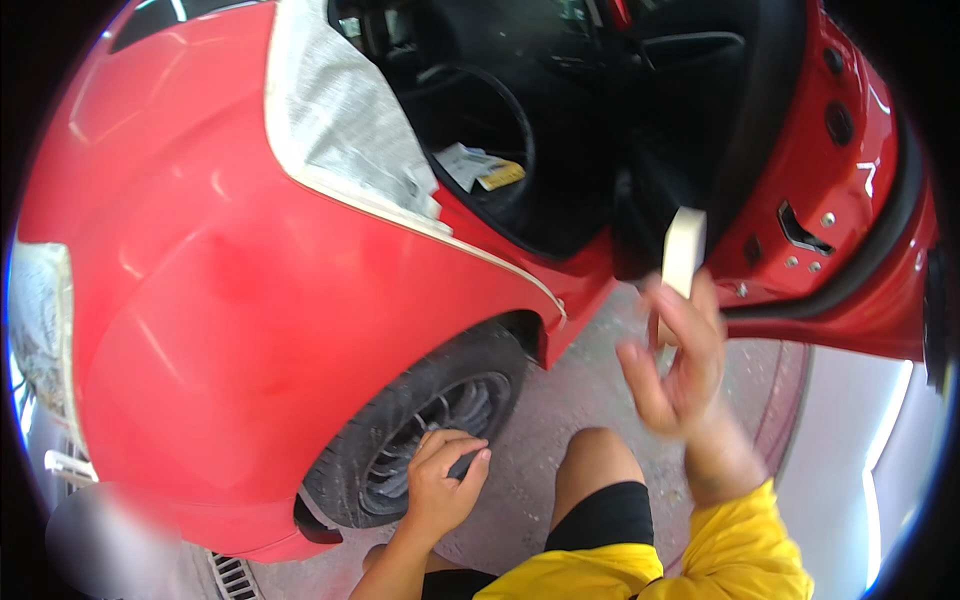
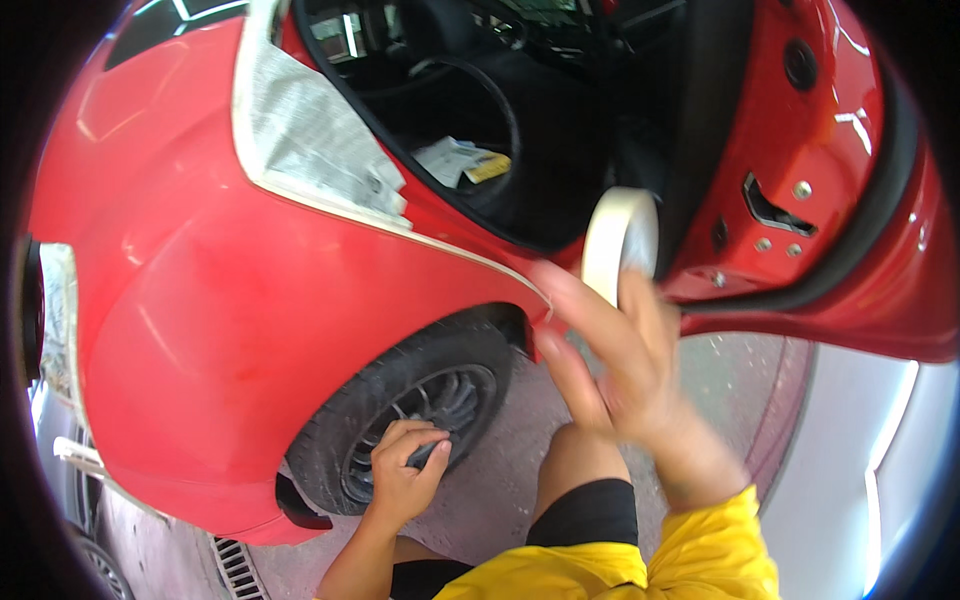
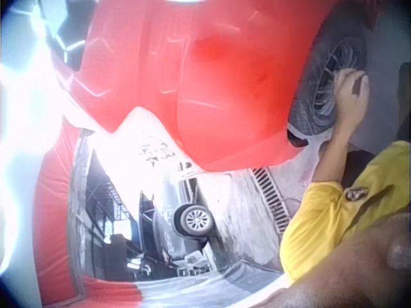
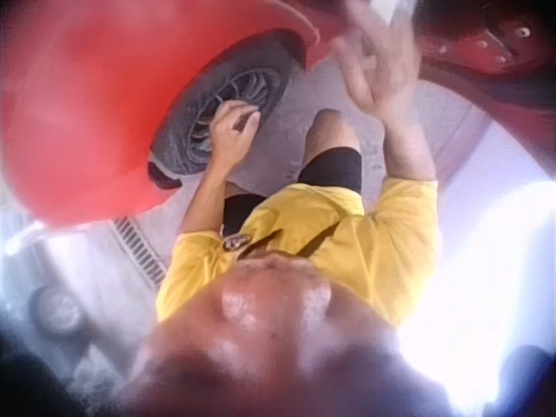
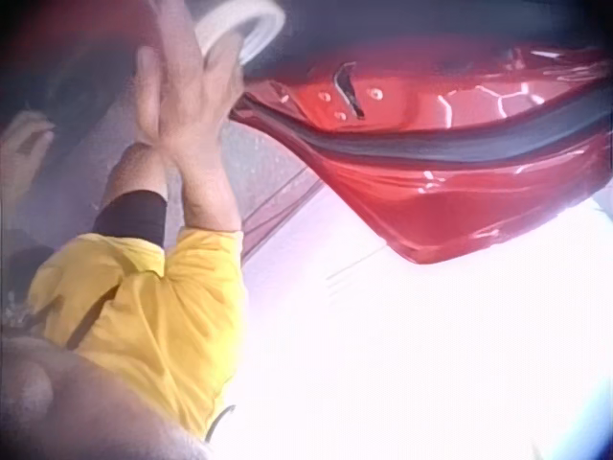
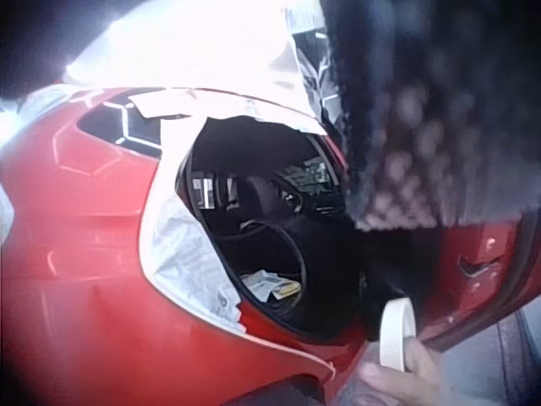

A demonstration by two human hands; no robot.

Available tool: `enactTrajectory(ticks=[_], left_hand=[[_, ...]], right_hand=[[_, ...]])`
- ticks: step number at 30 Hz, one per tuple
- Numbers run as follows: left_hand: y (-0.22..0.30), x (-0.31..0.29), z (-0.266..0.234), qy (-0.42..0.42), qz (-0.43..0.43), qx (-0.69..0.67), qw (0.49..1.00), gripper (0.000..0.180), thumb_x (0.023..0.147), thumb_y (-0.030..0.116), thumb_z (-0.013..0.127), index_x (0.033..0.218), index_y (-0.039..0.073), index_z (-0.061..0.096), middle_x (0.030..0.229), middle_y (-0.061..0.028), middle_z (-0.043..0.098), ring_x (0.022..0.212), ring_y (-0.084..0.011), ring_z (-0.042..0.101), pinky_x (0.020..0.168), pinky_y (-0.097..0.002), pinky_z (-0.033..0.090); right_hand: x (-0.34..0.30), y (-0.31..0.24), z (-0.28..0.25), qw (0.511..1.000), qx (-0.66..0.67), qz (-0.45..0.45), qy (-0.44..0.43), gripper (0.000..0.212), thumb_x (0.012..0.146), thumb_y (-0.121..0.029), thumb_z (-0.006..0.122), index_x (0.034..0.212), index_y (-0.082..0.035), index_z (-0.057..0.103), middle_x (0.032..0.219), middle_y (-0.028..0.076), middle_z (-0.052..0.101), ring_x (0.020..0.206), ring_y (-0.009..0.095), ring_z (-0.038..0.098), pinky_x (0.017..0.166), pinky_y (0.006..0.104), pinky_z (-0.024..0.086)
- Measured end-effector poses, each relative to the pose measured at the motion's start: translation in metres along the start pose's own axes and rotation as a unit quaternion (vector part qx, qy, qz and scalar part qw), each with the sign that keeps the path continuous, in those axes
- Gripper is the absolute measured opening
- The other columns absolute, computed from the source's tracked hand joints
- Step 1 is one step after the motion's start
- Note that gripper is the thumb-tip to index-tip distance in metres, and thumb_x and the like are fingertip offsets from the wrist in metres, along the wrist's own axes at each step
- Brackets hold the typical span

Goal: The person tapes newspaper sheets onto the open door and rear quarter panel of a red car using masking tape. They smooth the paper and tape along edges and curves to secure the coverage.

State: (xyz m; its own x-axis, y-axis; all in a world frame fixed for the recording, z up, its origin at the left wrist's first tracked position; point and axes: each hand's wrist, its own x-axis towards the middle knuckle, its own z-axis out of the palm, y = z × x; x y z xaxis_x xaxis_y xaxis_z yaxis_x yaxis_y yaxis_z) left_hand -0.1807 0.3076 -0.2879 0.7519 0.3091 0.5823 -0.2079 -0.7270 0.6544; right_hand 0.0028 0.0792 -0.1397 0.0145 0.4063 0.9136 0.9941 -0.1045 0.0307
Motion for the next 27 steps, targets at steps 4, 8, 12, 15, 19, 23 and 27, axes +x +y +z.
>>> enactTrajectory(ticks=[4,8,12,15,19,23,27], left_hand=[[0.004,-0.009,0.044,-0.058,0.013,-0.089,0.994,0.014,0.087,0.002,0.081,0.100,0.001,0.079,0.101,-0.0146,0.076,0.095,-0.0318,0.073,0.086,-0.0382,0.056],[0.007,-0.021,0.064,-0.108,0.028,-0.130,0.985,0.017,0.088,0.003,0.081,0.104,0.002,0.079,0.104,-0.0149,0.076,0.097,-0.0328,0.073,0.087,-0.0394,0.056],[-0.006,-0.040,0.060,-0.133,0.007,-0.123,0.983,0.018,0.089,0.004,0.080,0.107,0.002,0.079,0.104,-0.0149,0.076,0.098,-0.0322,0.073,0.088,-0.0389,0.056],[-0.014,-0.060,0.063,-0.149,-0.056,-0.146,0.976,0.018,0.090,0.007,0.079,0.107,0.002,0.078,0.105,-0.0151,0.076,0.099,-0.0350,0.071,0.089,-0.0419,0.056],[-0.017,-0.066,0.072,-0.181,-0.062,-0.154,0.969,0.018,0.091,0.005,0.079,0.108,0.001,0.078,0.105,-0.0150,0.076,0.099,-0.0313,0.074,0.089,-0.0378,0.056],[-0.008,-0.053,0.076,-0.185,-0.052,-0.165,0.967,0.019,0.092,0.006,0.079,0.110,0.001,0.078,0.106,-0.0157,0.076,0.100,-0.0308,0.074,0.090,-0.0375,0.057],[-0.012,-0.048,0.074,-0.171,-0.046,-0.167,0.970,0.019,0.092,0.006,0.080,0.110,0.002,0.078,0.106,-0.0159,0.076,0.100,-0.0307,0.074,0.090,-0.0378,0.057]], right_hand=[[0.082,0.058,-0.033,0.925,-0.361,-0.065,-0.097,0.054,0.093,-0.011,0.074,0.145,-0.022,0.067,0.107,0.011,0.065,0.091,0.033,0.064,0.080,0.0442,0.050],[0.066,0.072,-0.044,0.872,-0.471,-0.061,-0.122,0.049,0.095,-0.020,0.076,0.143,-0.023,0.068,0.105,0.010,0.065,0.093,0.034,0.065,0.087,0.0454,0.049],[0.059,0.077,-0.069,0.867,-0.477,-0.077,-0.124,0.049,0.094,-0.023,0.079,0.142,-0.023,0.069,0.106,0.008,0.067,0.095,0.032,0.066,0.088,0.0446,0.050],[0.036,0.089,-0.118,0.826,-0.539,-0.094,-0.135,0.046,0.092,-0.024,0.080,0.137,-0.025,0.072,0.105,0.008,0.067,0.093,0.029,0.066,0.083,0.0443,0.050],[-0.003,0.119,-0.188,0.772,-0.606,-0.048,-0.185,0.037,0.097,-0.022,0.076,0.134,-0.025,0.075,0.110,0.001,0.066,0.090,0.025,0.067,0.081,0.0403,0.051],[-0.022,0.154,-0.240,0.712,-0.672,-0.088,-0.182,0.039,0.097,-0.019,0.076,0.135,-0.023,0.074,0.114,-0.001,0.067,0.092,0.023,0.068,0.084,0.0402,0.052],[-0.055,0.195,-0.298,0.688,-0.694,-0.051,-0.207,0.042,0.095,-0.015,0.076,0.137,-0.020,0.073,0.116,0.004,0.067,0.101,0.027,0.068,0.086,0.0416,0.055]])
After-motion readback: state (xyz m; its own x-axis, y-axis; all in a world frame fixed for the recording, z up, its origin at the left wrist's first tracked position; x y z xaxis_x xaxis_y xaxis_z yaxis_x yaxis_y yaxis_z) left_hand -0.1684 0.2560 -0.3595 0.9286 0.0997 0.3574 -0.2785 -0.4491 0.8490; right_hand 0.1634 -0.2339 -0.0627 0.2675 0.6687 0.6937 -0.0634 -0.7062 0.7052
